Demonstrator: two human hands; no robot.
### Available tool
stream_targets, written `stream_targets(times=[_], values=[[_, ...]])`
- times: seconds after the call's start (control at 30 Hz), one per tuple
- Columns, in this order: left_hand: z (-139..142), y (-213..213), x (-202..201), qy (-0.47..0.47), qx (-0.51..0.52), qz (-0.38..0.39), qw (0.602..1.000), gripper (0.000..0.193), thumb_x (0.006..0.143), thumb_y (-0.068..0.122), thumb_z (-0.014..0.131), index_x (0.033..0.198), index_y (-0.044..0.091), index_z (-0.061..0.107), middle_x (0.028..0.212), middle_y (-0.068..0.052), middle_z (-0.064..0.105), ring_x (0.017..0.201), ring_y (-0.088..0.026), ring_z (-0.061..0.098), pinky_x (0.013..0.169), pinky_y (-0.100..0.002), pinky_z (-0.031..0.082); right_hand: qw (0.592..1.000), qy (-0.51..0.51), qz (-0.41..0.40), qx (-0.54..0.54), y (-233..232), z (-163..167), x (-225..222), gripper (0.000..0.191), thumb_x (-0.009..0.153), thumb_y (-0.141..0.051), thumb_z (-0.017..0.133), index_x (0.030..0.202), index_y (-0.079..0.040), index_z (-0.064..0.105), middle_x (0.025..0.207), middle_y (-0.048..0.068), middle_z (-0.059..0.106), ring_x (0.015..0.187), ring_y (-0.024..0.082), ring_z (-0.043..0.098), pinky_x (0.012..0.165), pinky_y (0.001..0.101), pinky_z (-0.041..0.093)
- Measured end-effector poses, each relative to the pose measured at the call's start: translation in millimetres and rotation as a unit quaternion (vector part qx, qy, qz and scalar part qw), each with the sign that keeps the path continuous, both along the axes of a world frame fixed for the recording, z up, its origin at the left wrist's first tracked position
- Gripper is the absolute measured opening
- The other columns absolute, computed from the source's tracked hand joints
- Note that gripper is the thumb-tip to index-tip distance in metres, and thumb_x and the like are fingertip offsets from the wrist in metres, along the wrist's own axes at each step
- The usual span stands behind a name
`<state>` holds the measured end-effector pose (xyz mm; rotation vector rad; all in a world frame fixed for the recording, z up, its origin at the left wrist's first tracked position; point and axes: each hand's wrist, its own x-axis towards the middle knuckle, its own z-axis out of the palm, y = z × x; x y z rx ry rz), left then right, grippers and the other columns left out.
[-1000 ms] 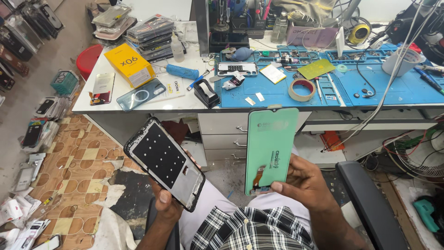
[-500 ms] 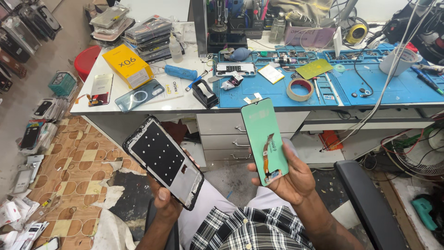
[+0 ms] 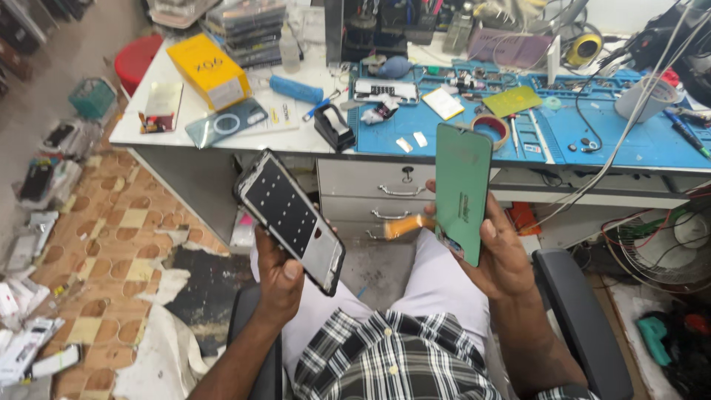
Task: The person applies adhesive to the edges of a smartphone frame, then aligns and presses a replacement screen onto the frame. They use tweezers to adjust internal ribbon cables and components inside the phone. The clip ends before the device is fully reassembled.
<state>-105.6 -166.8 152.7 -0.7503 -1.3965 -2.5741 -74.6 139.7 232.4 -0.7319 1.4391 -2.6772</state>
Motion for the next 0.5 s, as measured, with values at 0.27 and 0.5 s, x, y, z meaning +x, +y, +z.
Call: stream_targets(times=[0.27,0.5], values=[[-16,-1,1,-0.014,-0.051,0.012,0.999,0.103,0.093,0.057,0.078,0.163,0.014,0.016,0.148,-0.012,0.046,0.137,-0.024,0.052,0.115,-0.042,0.047,0.985,0.034,-0.119,0.119,-19,30,13,0.091,0.087,-0.027,0.088,0.155,0.009,0.038,0.154,0.028,0.05,0.134,0.039,0.061,0.119,0.0559,0.049],[-21,-3,10,0.028,-0.052,-0.027,0.998,0.102,0.097,0.05,0.077,0.165,0.016,0.009,0.151,-0.009,0.041,0.139,-0.022,0.048,0.117,-0.042,0.047,0.977,0.061,-0.114,0.172,-44,69,32,0.103,0.077,-0.016,0.093,0.161,0.003,0.036,0.141,0.028,0.059,0.13,0.036,0.064,0.121,0.0543,0.053]])
